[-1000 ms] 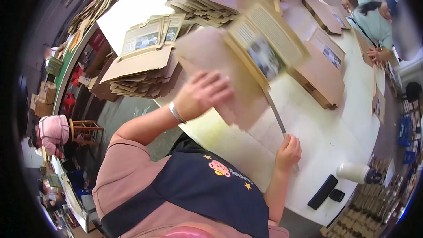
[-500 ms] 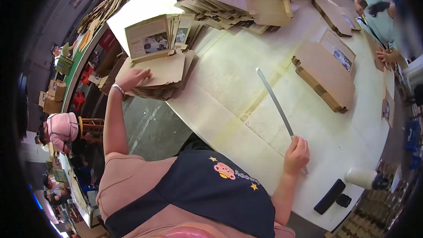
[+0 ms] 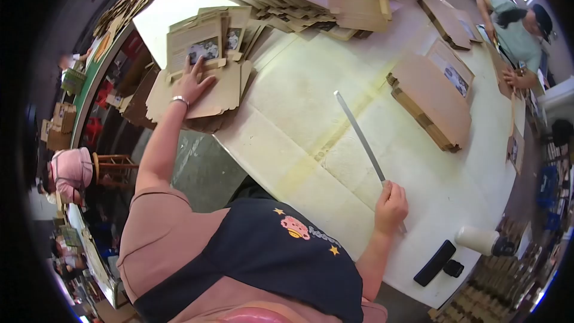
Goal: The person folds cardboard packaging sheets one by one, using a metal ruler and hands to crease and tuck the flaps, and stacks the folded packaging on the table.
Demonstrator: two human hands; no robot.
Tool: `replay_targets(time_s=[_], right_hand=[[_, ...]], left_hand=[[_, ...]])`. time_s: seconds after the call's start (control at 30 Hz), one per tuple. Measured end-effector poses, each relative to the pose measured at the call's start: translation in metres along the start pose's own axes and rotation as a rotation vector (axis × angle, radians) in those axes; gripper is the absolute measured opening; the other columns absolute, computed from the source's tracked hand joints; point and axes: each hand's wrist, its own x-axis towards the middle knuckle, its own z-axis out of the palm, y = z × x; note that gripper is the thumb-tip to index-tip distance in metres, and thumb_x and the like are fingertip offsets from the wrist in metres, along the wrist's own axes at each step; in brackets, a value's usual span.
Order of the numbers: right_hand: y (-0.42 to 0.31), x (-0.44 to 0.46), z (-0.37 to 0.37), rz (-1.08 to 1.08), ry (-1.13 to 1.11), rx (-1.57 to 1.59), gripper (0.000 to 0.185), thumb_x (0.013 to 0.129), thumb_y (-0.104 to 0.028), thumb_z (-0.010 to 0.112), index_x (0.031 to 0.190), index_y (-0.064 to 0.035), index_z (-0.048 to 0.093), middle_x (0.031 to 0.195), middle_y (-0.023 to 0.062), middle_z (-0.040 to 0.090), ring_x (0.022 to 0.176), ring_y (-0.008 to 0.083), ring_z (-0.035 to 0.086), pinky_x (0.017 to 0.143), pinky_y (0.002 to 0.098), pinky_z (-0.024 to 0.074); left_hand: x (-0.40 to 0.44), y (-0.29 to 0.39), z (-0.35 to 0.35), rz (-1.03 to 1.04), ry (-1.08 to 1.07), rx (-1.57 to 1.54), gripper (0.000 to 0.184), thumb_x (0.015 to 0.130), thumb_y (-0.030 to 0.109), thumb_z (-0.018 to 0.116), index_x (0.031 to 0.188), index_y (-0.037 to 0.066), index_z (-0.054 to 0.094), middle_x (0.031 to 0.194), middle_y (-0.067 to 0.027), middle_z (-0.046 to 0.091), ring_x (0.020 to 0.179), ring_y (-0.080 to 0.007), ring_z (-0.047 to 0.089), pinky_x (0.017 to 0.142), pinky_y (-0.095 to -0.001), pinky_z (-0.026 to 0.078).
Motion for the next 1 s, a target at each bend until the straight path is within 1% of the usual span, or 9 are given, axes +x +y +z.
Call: replay_targets(time_s=[0.17, 0.23, 0.33, 0.47, 0.7, 0.8, 0.87, 0.97, 1.0], right_hand=[[-0.004, 0.001, -0.008, 0.009, 0.017, 0.027, 0.022, 0.103, -0.025, 0.064, 0.087, -0.0105, 0.068, 0.08, 0.0087, 0.065, 0.07, 0.033, 0.064, 0.062, 0.0446, 0.0497], [-0.009, 0.004, -0.014, -0.039, -0.02, 0.051, 0.02, 0.1, -0.022, 0.066, 0.086, -0.0079, 0.067, 0.077, 0.0104, 0.063, 0.07, 0.0338, 0.062, 0.062, 0.0443, 0.0484], [-0.006, 0.004, -0.014, -0.043, -0.011, 0.085, 0.021, 0.099, -0.023, 0.068, 0.084, -0.0082, 0.067, 0.076, 0.01, 0.063, 0.069, 0.0341, 0.062, 0.062, 0.0448, 0.0482], [-0.006, 0.005, -0.018, -0.036, 0.0, 0.106, 0.024, 0.097, -0.026, 0.07, 0.079, -0.0107, 0.066, 0.073, 0.0076, 0.061, 0.068, 0.0323, 0.062, 0.061, 0.0446, 0.0486], [0.001, 0.007, -0.016, -0.053, -0.04, 0.108, 0.026, 0.099, -0.028, 0.069, 0.082, -0.0084, 0.071, 0.076, 0.0112, 0.066, 0.069, 0.0352, 0.065, 0.062, 0.0452, 0.0508], [-0.001, 0.007, -0.018, -0.039, -0.045, 0.106, 0.028, 0.099, -0.029, 0.068, 0.081, -0.0079, 0.072, 0.078, 0.0119, 0.068, 0.068, 0.0356, 0.066, 0.061, 0.0446, 0.0522], [0.0, 0.009, -0.018, -0.041, -0.057, 0.086, 0.029, 0.099, -0.029, 0.068, 0.081, -0.0077, 0.072, 0.079, 0.0122, 0.069, 0.068, 0.0357, 0.066, 0.061, 0.0442, 0.0528], [0.001, 0.008, -0.018, -0.053, -0.032, 0.129, 0.029, 0.1, -0.029, 0.068, 0.081, -0.0081, 0.072, 0.078, 0.0128, 0.068, 0.067, 0.0356, 0.066, 0.06, 0.0438, 0.0517], [-0.001, 0.01, -0.019, -0.059, -0.02, 0.102, 0.027, 0.098, -0.03, 0.07, 0.08, -0.0093, 0.071, 0.076, 0.0113, 0.067, 0.065, 0.0348, 0.065, 0.058, 0.0439, 0.0515]], left_hand=[[0.013, -0.012, 0.018, 0.04, 0.117, 0.085, 0.092, 0.091, 0.077, 0.053, 0.166, 0.032, 0.027, 0.174, -0.0185, 0.011, 0.135, -0.0462, 0.055, 0.109, -0.0485, 0.049], [0.025, -0.009, -0.005, 0.072, -0.025, 0.222, 0.086, 0.095, 0.073, 0.049, 0.166, 0.031, 0.025, 0.165, -0.0262, 0.034, 0.131, -0.0429, 0.059, 0.104, -0.0482, 0.051], [0.038, 0.048, -0.074, 0.122, -0.376, 0.462, 0.07, 0.096, 0.062, 0.056, 0.149, 0.016, 0.055, 0.134, -0.0213, 0.067, 0.122, -0.041, 0.064, 0.105, -0.0484, 0.05], [0.02, 0.15, -0.093, 0.593, -0.067, 0.406, 0.059, 0.094, 0.044, 0.068, 0.142, 0.011, 0.06, 0.136, -0.0173, 0.066, 0.123, -0.0368, 0.063, 0.103, -0.0461, 0.051], [-0.045, 0.398, -0.018, 1.385, -0.229, -0.141, 0.072, 0.098, 0.045, 0.069, 0.159, 0.019, 0.042, 0.16, -0.0172, 0.046, 0.148, -0.038, 0.04, 0.122, -0.0459, 0.035], [-0.073, 0.477, 0.028, 1.469, -0.112, -0.337, 0.08, 0.098, 0.045, 0.069, 0.164, 0.022, 0.031, 0.162, -0.0174, 0.042, 0.152, -0.0395, 0.035, 0.125, -0.0506, 0.029], [-0.09, 0.51, 0.043, 1.329, 0.242, -0.249, 0.084, 0.097, 0.045, 0.069, 0.166, 0.024, 0.025, 0.163, -0.0155, 0.042, 0.153, -0.0367, 0.034, 0.125, -0.054, 0.026], [-0.089, 0.529, 0.038, 1.204, -0.159, -0.056, 0.08, 0.095, 0.042, 0.071, 0.163, 0.023, 0.032, 0.161, -0.0121, 0.045, 0.151, -0.0323, 0.039, 0.123, -0.0555, 0.028], [-0.067, 0.532, 0.077, 1.321, 0.072, 0.006, 0.063, 0.095, 0.032, 0.07, 0.153, 0.022, 0.048, 0.149, -0.0075, 0.059, 0.138, -0.0286, 0.054, 0.114, -0.0503, 0.043]])
